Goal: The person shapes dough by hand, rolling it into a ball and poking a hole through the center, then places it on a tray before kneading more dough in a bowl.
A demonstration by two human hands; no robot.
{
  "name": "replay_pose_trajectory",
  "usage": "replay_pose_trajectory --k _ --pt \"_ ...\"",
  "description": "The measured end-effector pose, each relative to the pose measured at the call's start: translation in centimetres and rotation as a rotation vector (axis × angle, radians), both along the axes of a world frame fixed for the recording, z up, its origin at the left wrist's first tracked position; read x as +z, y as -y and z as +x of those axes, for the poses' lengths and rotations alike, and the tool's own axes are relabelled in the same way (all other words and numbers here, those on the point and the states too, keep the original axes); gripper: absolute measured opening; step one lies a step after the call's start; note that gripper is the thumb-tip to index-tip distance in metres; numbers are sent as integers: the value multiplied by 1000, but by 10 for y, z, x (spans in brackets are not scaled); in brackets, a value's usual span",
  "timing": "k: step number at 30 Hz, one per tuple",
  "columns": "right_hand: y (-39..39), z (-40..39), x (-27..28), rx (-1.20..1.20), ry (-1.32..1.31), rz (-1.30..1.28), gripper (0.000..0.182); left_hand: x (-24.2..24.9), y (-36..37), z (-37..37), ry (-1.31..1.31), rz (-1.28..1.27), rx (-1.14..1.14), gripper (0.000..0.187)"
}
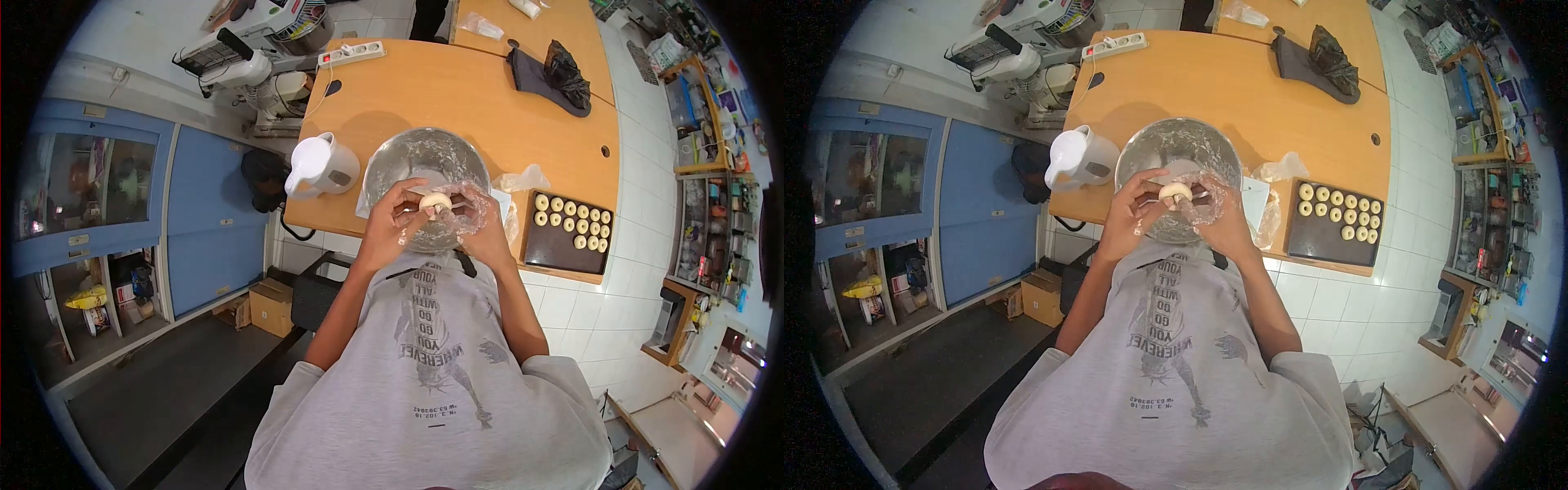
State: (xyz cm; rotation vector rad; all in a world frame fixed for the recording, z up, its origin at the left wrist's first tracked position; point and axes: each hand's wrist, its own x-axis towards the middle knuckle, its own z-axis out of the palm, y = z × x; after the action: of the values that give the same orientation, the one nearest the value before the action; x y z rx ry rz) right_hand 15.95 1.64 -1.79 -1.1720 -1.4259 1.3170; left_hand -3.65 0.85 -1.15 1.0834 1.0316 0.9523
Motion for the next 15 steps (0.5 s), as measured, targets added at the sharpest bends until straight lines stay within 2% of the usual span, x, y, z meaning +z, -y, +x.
replay_pose_trajectory --k 3,5,8,15 --pt "1 -3 5 -18 18 -66 28 0 0 4 11 9 36 49" --pt "0 -6 19 11 143 42 29 2 -1 7 7 0 44 49" --pt "-4 -2 7 -1 159 144 29 4 -2 6 -43 -20 16 46" --pt "0 -3 2 -93 115 149 27 -1 -2 -1 -52 39 9 46"
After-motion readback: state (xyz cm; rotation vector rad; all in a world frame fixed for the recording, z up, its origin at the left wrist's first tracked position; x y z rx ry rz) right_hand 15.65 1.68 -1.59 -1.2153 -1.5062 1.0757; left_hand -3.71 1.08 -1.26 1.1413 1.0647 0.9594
